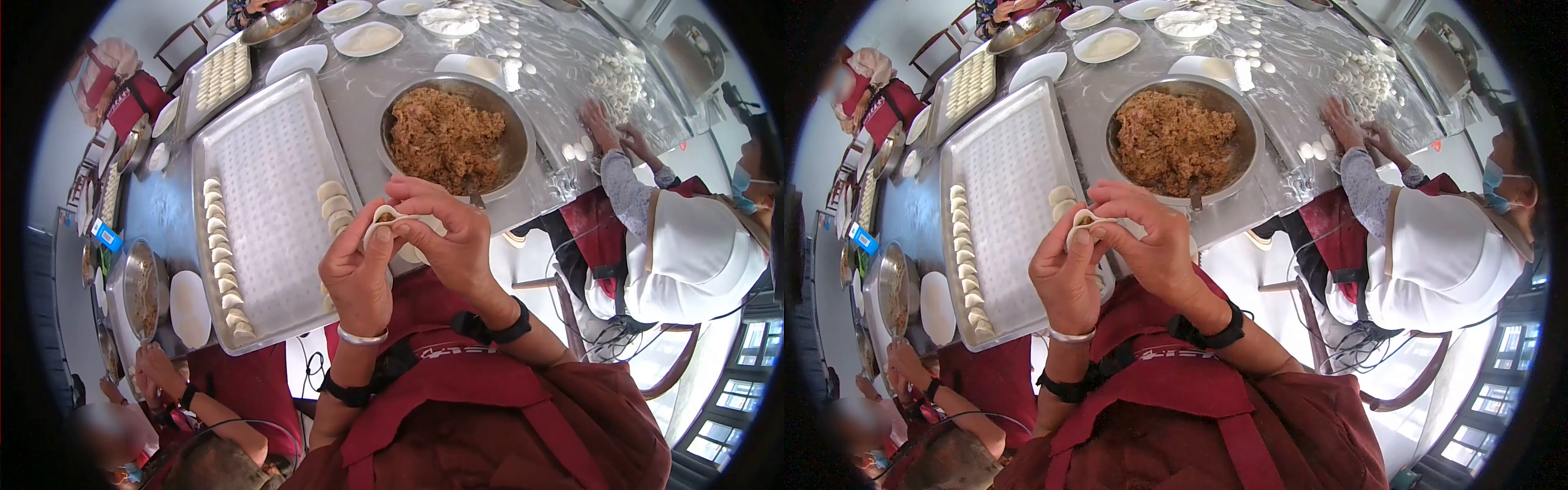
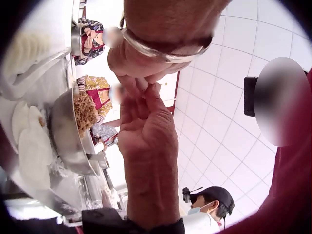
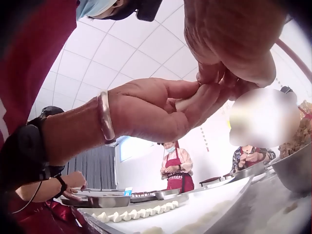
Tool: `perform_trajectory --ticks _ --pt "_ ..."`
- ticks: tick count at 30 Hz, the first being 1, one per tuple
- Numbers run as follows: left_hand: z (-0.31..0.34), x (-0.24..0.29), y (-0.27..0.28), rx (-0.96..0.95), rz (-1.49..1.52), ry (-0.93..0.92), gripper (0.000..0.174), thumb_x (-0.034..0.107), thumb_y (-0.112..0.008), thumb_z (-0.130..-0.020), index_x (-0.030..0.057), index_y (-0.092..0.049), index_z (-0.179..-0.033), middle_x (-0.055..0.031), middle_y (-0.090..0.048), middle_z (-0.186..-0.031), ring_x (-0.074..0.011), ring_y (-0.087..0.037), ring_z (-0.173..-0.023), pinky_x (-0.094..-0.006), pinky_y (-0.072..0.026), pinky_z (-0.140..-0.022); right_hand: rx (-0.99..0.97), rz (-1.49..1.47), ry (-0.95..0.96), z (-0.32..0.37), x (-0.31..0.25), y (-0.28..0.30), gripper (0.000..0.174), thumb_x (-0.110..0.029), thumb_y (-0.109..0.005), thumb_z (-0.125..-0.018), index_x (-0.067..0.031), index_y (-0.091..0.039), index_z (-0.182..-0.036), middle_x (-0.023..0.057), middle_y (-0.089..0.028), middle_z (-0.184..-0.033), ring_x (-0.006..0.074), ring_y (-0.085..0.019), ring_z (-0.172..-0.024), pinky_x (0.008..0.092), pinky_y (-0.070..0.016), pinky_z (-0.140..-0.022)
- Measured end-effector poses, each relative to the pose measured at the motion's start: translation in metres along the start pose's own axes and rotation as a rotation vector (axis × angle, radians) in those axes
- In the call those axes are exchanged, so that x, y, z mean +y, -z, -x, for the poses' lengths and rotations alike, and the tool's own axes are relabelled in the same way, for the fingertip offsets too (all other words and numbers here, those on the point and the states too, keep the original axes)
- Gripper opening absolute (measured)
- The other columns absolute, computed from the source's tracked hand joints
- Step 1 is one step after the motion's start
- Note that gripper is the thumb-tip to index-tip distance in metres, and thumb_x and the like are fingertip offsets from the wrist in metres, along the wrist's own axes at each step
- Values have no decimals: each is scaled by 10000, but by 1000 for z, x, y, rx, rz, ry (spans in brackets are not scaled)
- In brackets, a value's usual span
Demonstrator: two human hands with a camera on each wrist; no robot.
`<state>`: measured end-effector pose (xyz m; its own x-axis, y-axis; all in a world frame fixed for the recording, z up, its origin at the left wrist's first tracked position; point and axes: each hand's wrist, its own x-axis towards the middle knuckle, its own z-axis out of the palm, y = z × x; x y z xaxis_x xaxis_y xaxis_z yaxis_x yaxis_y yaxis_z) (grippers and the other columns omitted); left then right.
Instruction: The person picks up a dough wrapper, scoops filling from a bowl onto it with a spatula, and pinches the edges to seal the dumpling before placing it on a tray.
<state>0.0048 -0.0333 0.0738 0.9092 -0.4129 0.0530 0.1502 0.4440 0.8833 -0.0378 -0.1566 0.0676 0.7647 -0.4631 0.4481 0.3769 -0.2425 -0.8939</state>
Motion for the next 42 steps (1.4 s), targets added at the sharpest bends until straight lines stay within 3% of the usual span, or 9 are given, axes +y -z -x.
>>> perform_trajectory --ticks 5,8,17,23,31,38,42 --pt "1 5 -2 -38 -72 -16 311 50 -593 -970 -92 -586 -1247 -177 -640 -1192 -212 -649 -1058 -334 -568 -917 -66 8 97 -3 1 4 125 -3 -720 -835 -10 -698 -958 182 -681 -1175 308 -580 -1228 387 -498 -972" --pt "1 6 -1 -67 -97 -7 314 53 -596 -968 -94 -586 -1245 -185 -642 -1191 -219 -651 -1058 -337 -565 -923 -60 0 103 -5 0 7 151 -41 -740 -811 -24 -718 -960 132 -709 -1134 294 -603 -1202 397 -475 -993" --pt "-2 11 3 -144 -146 32 373 72 -536 -995 -97 -512 -1327 -189 -615 -1229 -235 -637 -1093 -353 -554 -943 -113 -6 82 -6 3 9 263 -28 -753 -795 -44 -708 -1054 117 -688 -1194 304 -578 -1240 420 -451 -1028" --pt "-6 22 4 -228 -274 63 380 66 -499 -999 -109 -499 -1336 -176 -614 -1229 -220 -622 -1116 -336 -547 -943 -127 91 204 -8 7 10 165 -5 -744 -781 -46 -712 -938 115 -699 -1164 315 -600 -1204 420 -481 -993" --pt "-15 29 11 -322 -340 136 392 -23 -447 -968 -121 -482 -1345 -178 -616 -1227 -199 -637 -1078 -313 -541 -927 -182 192 244 -12 2 14 194 1 -746 -745 -38 -711 -932 127 -690 -1164 349 -596 -1197 424 -496 -969" --pt "-15 27 10 -286 -303 136 442 1 -516 -962 -118 -435 -1379 -177 -589 -1257 -220 -628 -1091 -341 -549 -932 -282 227 240 -17 -4 17 230 -4 -733 -773 -39 -707 -999 134 -668 -1213 340 -575 -1229 420 -472 -1003" --pt "-8 21 10 -238 -191 89 432 56 -587 -955 -107 -487 -1343 -165 -612 -1219 -221 -637 -1076 -367 -566 -922 -179 54 99 -12 2 15 197 -9 -720 -811 -35 -702 -1006 133 -671 -1210 315 -578 -1230 410 -463 -1007"
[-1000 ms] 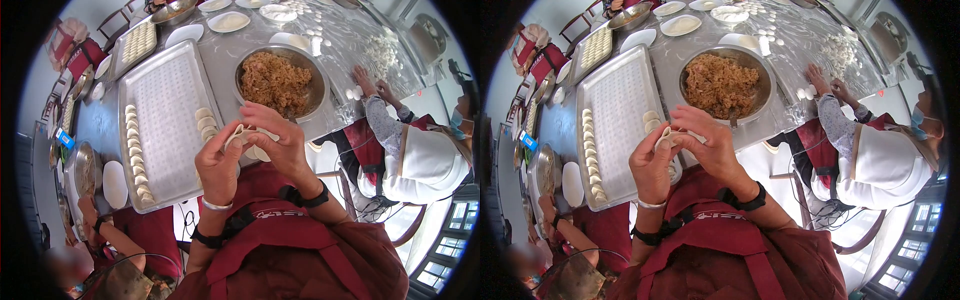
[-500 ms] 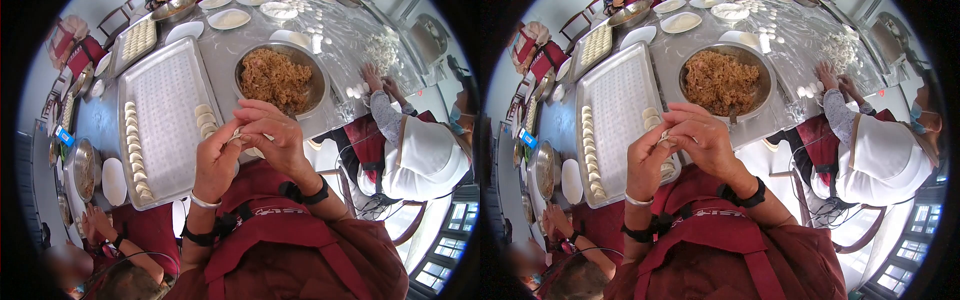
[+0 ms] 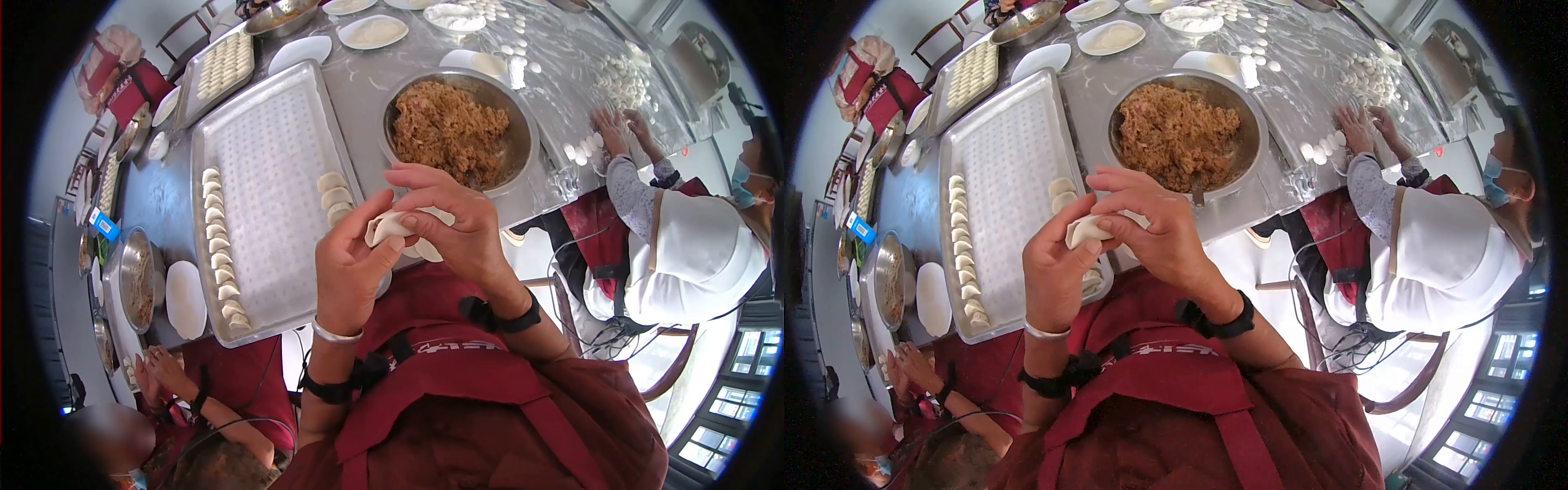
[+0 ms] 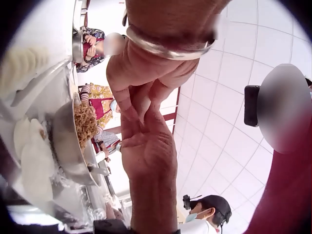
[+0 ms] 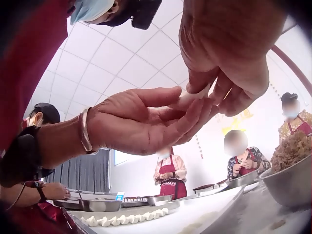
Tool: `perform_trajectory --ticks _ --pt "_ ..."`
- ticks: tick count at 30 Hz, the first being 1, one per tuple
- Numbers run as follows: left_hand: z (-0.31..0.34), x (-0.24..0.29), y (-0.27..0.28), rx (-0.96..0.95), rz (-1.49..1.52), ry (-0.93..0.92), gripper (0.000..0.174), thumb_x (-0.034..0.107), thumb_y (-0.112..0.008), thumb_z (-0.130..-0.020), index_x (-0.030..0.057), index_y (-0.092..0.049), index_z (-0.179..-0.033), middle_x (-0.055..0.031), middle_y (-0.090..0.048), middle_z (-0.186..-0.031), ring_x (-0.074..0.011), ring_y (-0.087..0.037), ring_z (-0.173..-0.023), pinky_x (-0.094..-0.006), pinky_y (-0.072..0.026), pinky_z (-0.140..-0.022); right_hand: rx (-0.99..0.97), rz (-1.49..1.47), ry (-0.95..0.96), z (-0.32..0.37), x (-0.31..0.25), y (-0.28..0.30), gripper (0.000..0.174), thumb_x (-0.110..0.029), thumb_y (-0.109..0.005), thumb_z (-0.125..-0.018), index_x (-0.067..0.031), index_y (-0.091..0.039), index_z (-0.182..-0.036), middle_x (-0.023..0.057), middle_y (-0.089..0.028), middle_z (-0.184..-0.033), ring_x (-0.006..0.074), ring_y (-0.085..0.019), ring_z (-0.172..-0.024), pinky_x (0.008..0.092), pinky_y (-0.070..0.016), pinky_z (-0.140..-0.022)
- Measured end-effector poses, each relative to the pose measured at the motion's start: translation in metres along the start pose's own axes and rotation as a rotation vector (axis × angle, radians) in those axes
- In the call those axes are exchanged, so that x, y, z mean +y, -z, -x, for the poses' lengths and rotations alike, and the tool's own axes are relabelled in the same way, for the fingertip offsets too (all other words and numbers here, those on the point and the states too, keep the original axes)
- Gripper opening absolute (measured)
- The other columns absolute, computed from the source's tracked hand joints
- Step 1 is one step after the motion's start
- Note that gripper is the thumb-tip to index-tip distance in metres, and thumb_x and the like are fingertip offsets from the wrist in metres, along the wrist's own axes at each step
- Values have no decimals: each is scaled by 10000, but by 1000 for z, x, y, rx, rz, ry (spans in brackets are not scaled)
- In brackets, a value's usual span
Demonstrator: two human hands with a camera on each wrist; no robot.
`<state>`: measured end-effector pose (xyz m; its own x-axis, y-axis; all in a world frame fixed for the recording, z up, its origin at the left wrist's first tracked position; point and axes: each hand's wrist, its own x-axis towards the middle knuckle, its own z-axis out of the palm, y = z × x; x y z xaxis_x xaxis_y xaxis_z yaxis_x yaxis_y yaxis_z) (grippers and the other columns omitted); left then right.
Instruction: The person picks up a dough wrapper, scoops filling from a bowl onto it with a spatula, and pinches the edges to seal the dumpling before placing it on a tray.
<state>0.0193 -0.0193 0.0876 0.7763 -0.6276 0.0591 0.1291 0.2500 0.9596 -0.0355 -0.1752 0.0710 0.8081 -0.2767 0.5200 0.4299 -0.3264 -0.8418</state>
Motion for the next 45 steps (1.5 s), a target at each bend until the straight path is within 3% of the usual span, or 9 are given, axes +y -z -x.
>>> perform_trajectory --ticks 5,10,17,23,28,31,37,44,45 --pt "4 -10 -2 76 69 -11 438 116 -611 -969 -92 -500 -1338 -160 -616 -1222 -216 -638 -1077 -365 -568 -925 72 -56 -71 1 -8 -10 190 -10 -723 -812 -32 -701 -999 132 -679 -1196 310 -586 -1223 405 -456 -1013" --pt "3 -13 -7 99 73 -32 427 98 -576 -989 -72 -484 -1370 -141 -612 -1237 -195 -627 -1091 -332 -558 -920 70 28 21 -1 -2 -11 154 -3 -729 -798 -26 -691 -946 128 -691 -1157 312 -608 -1188 396 -494 -960" --pt "3 -8 -1 -21 -152 -3 454 23 -499 -1000 -94 -394 -1426 -142 -579 -1302 -167 -606 -1122 -292 -529 -946 17 140 155 -1 0 -9 146 5 -746 -758 -25 -662 -874 119 -696 -1136 328 -627 -1152 403 -520 -918" --pt "3 -7 -2 -30 -75 17 489 67 -525 -1000 -87 -377 -1440 -144 -544 -1329 -187 -594 -1146 -320 -528 -954 -9 215 132 -6 -9 -4 186 -14 -749 -760 -34 -701 -939 120 -688 -1167 339 -605 -1181 404 -493 -969" --pt "4 -5 -4 3 -96 4 490 79 -533 -998 -92 -383 -1432 -157 -556 -1313 -199 -603 -1131 -320 -548 -919 -11 48 86 -1 0 -5 180 -33 -740 -789 -27 -712 -968 126 -686 -1179 323 -598 -1195 405 -478 -986" --pt "6 -7 -8 73 46 -43 480 92 -537 -1001 -95 -398 -1420 -154 -584 -1275 -193 -612 -1102 -315 -557 -901 58 -8 60 0 -1 -9 161 -31 -734 -801 -24 -712 -960 127 -693 -1162 313 -606 -1185 402 -477 -982" --pt "8 -15 -10 105 -94 -91 473 97 -543 -1002 -77 -419 -1424 -117 -610 -1235 -138 -605 -1049 -270 -515 -884 95 38 103 -2 -1 -16 136 -32 -734 -791 -15 -700 -922 134 -698 -1137 327 -621 -1154 405 -491 -957" --pt "6 -10 2 -32 -111 -13 478 29 -538 -984 -81 -403 -1429 -144 -609 -1248 -159 -616 -1083 -291 -522 -904 -33 184 164 -2 -1 -5 195 -79 -756 -778 -24 -697 -956 136 -685 -1178 336 -598 -1191 405 -489 -956" --pt "6 -8 2 -46 -86 6 488 30 -536 -985 -80 -389 -1437 -142 -607 -1246 -160 -616 -1082 -293 -524 -902 -44 120 97 -3 -3 -5 203 -82 -761 -774 -27 -701 -960 135 -678 -1195 332 -587 -1208 404 -484 -962"
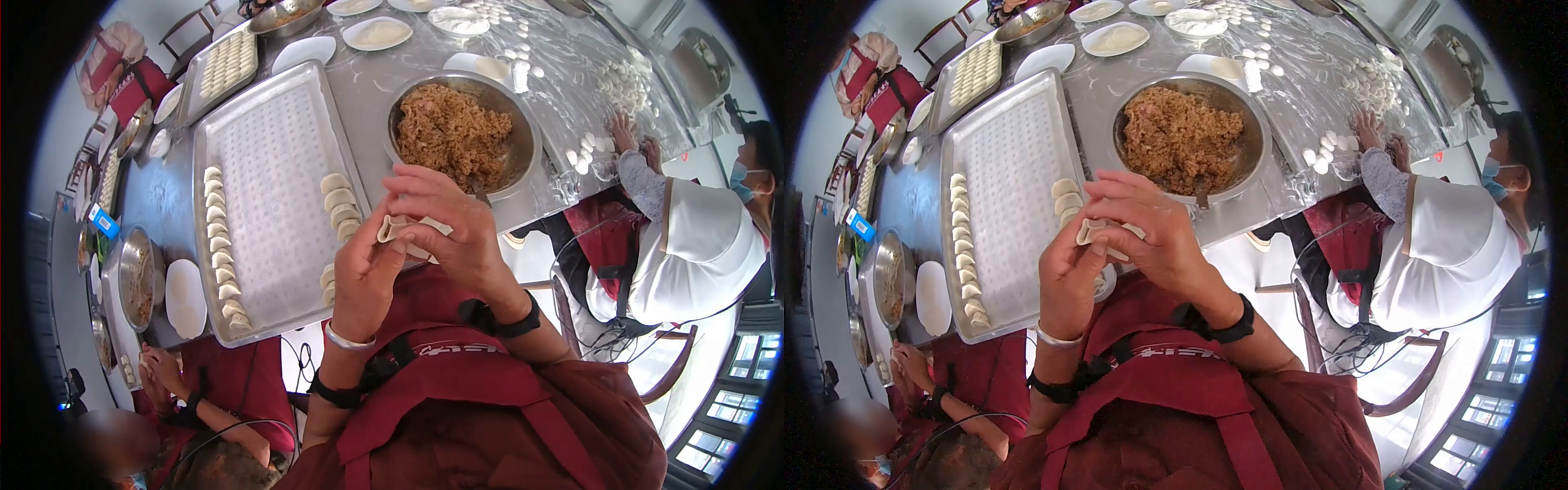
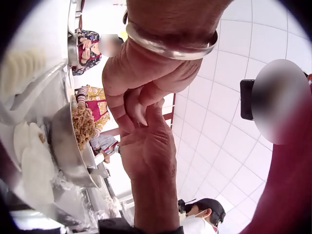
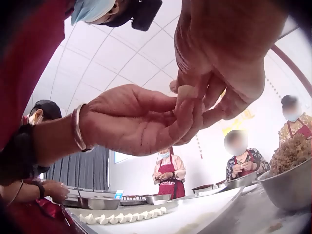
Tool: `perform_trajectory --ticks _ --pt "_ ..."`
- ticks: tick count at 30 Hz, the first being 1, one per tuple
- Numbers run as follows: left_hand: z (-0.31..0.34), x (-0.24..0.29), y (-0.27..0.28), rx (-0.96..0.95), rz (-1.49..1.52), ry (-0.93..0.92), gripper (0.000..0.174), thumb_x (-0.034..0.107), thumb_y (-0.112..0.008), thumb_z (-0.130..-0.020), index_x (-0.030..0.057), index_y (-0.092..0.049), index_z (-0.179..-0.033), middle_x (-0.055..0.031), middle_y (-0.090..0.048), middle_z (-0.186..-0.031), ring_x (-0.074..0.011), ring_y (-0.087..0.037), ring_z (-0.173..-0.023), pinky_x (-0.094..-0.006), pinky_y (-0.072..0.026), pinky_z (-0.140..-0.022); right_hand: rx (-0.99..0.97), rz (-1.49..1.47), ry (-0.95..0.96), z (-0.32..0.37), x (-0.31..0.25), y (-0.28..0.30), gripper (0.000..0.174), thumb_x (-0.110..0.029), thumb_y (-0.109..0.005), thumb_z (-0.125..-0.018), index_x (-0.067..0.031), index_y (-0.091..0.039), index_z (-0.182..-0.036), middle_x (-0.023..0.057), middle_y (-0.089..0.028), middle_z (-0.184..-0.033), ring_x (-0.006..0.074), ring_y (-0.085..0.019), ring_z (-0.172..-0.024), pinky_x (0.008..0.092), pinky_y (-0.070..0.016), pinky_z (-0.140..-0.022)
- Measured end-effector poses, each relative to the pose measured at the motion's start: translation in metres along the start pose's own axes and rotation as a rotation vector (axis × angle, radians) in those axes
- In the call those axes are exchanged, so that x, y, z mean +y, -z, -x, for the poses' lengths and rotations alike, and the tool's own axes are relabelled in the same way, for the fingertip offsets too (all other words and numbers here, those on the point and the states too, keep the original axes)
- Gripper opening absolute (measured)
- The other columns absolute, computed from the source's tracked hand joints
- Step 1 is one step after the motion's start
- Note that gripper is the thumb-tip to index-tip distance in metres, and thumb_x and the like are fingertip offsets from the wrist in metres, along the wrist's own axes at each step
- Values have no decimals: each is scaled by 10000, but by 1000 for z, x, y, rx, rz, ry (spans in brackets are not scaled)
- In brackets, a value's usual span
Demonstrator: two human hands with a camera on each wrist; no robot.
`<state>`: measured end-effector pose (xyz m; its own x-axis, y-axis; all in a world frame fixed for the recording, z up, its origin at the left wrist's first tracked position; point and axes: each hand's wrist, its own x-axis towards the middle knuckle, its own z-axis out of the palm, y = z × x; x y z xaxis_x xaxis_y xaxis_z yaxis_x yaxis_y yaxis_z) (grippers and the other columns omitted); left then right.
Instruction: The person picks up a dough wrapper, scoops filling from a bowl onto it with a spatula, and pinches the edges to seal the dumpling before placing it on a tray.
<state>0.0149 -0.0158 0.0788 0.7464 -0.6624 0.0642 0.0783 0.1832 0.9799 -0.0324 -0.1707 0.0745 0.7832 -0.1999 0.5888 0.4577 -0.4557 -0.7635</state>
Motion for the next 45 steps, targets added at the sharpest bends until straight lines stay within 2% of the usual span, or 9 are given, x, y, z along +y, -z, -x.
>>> perform_trajectory --ticks 2,8,17,19,25,29,37,41,45 --pt "1 1 2 -33 43 26 503 34 -531 -989 -78 -364 -1450 -136 -603 -1236 -162 -619 -1071 -296 -528 -897 -24 -131 -133 -1 -7 2 218 -87 -771 -766 -33 -708 -967 132 -665 -1230 324 -565 -1242 402 -474 -976" --pt "0 9 -6 -34 54 48 462 81 -511 -991 -65 -403 -1415 -106 -616 -1181 -145 -619 -968 -272 -514 -820 -87 -203 -29 -2 3 4 173 -59 -754 -782 -38 -711 -949 132 -668 -1222 319 -557 -1253 412 -463 -993" --pt "0 -1 -6 22 71 29 475 62 -519 -1007 -64 -383 -1444 -103 -616 -1152 -129 -621 -961 -270 -548 -802 77 -147 -24 2 4 -5 68 -34 -718 -811 -22 -681 -866 125 -710 -1093 317 -632 -1125 400 -486 -951" --pt "0 -8 -4 -12 -7 -28 466 55 -515 -1005 -57 -396 -1442 -98 -623 -1128 -123 -618 -954 -266 -545 -788 63 -111 5 1 4 -5 86 -43 -721 -808 -20 -683 -881 131 -710 -1092 320 -627 -1131 402 -488 -949" --pt "0 7 -2 -26 70 113 387 30 -504 -969 -44 -494 -1348 -94 -632 -1068 -141 -619 -895 -279 -515 -768 -67 -96 -57 -2 -3 5 227 -48 -741 -779 -28 -712 -1003 149 -681 -1180 336 -583 -1205 407 -470 -983" --pt "0 10 -1 -80 58 84 374 26 -514 -951 -43 -497 -1318 -108 -636 -1094 -149 -626 -902 -278 -515 -765 -131 -254 -130 -9 -12 6 274 -40 -755 -758 -41 -730 -1031 144 -654 -1249 341 -557 -1246 403 -458 -1003" --pt "3 21 -2 -24 28 52 422 -25 -539 -949 -56 -454 -1361 -108 -621 -1190 -143 -606 -1070 -270 -505 -896 -136 -291 -42 -10 -4 -1 141 -33 -765 -757 -14 -731 -892 129 -708 -1127 337 -578 -1226 409 -481 -973" --pt "5 16 -2 5 109 24 392 -7 -550 -954 -53 -489 -1338 -93 -624 -1182 -136 -606 -1058 -266 -498 -900 -114 -243 26 -8 -2 -3 130 -30 -760 -768 -7 -732 -893 125 -717 -1094 335 -579 -1228 406 -504 -942" --pt "6 8 -3 56 190 0 365 -22 -569 -948 -52 -532 -1310 -78 -633 -1161 -130 -609 -1049 -257 -504 -892 14 -324 -143 -7 -18 -12 134 -52 -760 -781 -15 -738 -908 115 -727 -1060 330 -565 -1251 442 -463 -1002"
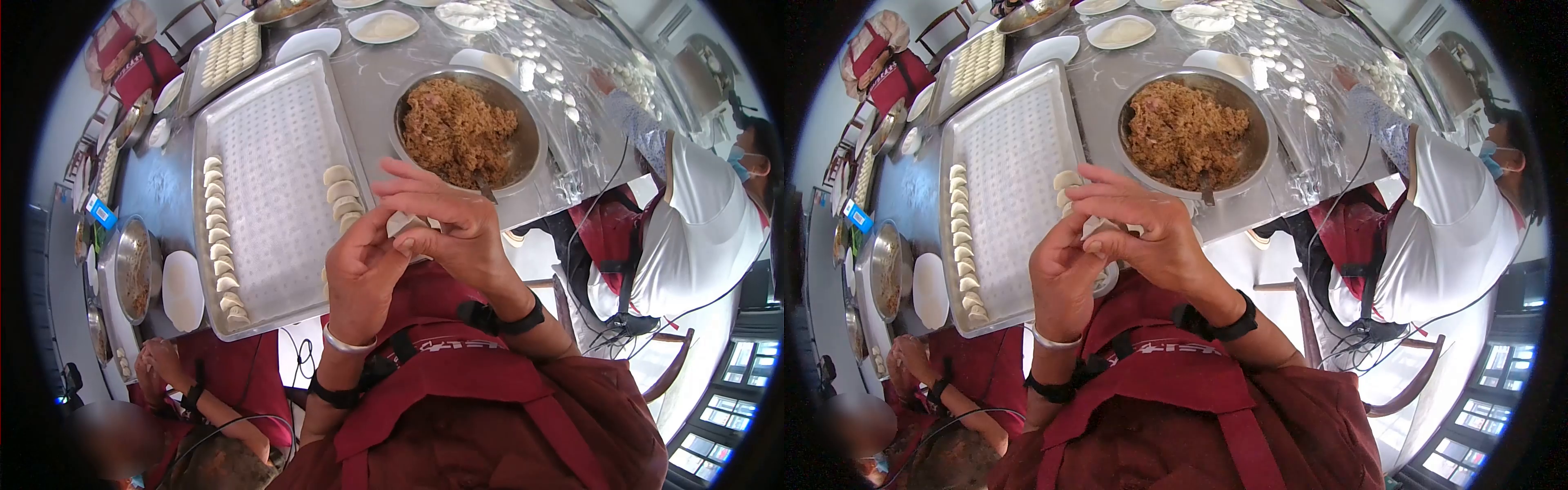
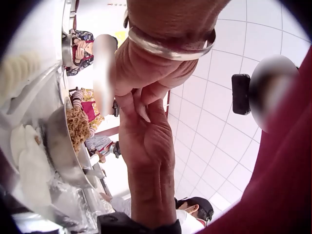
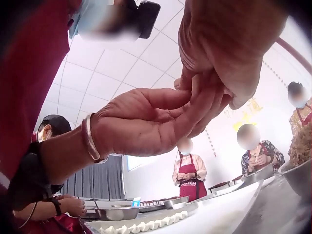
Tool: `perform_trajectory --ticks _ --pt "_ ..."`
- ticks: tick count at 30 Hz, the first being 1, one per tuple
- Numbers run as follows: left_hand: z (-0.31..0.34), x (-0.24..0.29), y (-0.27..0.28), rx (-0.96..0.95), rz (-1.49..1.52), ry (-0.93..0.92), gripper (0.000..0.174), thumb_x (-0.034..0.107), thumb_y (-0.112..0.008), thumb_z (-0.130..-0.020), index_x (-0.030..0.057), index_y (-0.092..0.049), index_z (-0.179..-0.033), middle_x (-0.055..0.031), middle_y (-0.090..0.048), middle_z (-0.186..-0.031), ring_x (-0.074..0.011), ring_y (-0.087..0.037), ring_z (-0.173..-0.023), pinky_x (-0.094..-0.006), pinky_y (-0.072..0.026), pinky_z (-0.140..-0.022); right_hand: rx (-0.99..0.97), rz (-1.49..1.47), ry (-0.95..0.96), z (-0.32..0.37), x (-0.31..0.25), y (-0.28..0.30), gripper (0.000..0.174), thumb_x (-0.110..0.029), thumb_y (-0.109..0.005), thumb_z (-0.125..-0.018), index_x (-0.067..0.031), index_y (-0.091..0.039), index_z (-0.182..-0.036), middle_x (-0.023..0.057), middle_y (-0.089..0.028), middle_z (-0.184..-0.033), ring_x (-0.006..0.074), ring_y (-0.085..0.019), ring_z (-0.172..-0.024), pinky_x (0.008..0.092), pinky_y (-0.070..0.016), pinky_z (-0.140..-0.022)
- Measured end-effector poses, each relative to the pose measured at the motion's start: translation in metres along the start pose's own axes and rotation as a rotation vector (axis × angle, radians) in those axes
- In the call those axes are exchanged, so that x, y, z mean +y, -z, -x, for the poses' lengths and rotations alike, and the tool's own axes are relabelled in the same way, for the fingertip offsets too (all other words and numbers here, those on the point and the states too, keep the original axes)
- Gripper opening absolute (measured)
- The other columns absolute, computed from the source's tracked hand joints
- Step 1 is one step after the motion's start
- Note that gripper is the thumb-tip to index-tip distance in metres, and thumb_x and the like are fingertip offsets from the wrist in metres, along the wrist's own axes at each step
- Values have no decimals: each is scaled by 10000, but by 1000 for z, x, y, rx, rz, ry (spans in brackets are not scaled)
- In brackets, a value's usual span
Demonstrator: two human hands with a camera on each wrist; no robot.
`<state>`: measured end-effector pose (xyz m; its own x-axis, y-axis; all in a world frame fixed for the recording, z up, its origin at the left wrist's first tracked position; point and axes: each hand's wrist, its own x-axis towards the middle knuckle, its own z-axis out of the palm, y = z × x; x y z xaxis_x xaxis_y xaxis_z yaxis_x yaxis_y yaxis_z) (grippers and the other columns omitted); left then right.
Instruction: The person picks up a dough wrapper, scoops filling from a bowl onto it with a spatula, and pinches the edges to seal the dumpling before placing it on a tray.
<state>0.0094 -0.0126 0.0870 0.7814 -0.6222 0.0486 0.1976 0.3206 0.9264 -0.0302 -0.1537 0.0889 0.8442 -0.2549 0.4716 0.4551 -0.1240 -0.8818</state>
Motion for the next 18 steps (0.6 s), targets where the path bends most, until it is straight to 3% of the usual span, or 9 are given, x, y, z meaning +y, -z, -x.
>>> perform_trajectory --ticks 2,5,7,10,14,18 --pt "1 -2 1 13 -11 -13 363 -37 -581 -945 -58 -538 -1305 -78 -638 -1148 -131 -610 -1057 -261 -518 -897 29 -38 -42 1 -1 -1 161 -57 -760 -784 -20 -742 -940 116 -726 -1071 329 -555 -1265 452 -438 -1032" --pt "0 -3 5 -9 -94 -33 345 -40 -593 -939 -67 -549 -1281 -79 -648 -1125 -128 -619 -1032 -258 -523 -887 -106 66 140 4 20 10 247 -77 -764 -789 -35 -737 -1031 130 -704 -1154 337 -522 -1303 447 -420 -1049" --pt "0 -5 6 -10 -88 -49 333 -37 -596 -940 -72 -555 -1268 -83 -654 -1113 -129 -624 -1020 -259 -523 -889 -120 118 143 5 23 10 260 -80 -760 -798 -39 -733 -1053 132 -698 -1174 339 -504 -1320 428 -433 -1037" --pt "-2 -6 1 62 56 16 351 -43 -595 -937 -82 -536 -1282 -96 -646 -1141 -133 -619 -1040 -261 -517 -905 -46 108 44 5 13 3 227 -79 -749 -813 -38 -735 -1036 128 -705 -1164 338 -488 -1335 418 -438 -1034" --pt "-2 -3 1 64 48 -62 384 -47 -577 -944 -90 -494 -1316 -127 -600 -1234 -150 -587 -1123 -275 -501 -943 90 52 -80 4 0 -8 193 -50 -730 -825 -37 -739 -1017 123 -710 -1156 335 -485 -1339 418 -430 -1047" --pt "-1 -5 -3 46 102 -53 364 20 -535 -985 -93 -477 -1326 -156 -545 -1325 -192 -556 -1195 -319 -478 -1005 -61 162 137 6 25 3 279 -70 -729 -834 -49 -717 -1112 124 -675 -1236 339 -455 -1364 418 -436 -1040"
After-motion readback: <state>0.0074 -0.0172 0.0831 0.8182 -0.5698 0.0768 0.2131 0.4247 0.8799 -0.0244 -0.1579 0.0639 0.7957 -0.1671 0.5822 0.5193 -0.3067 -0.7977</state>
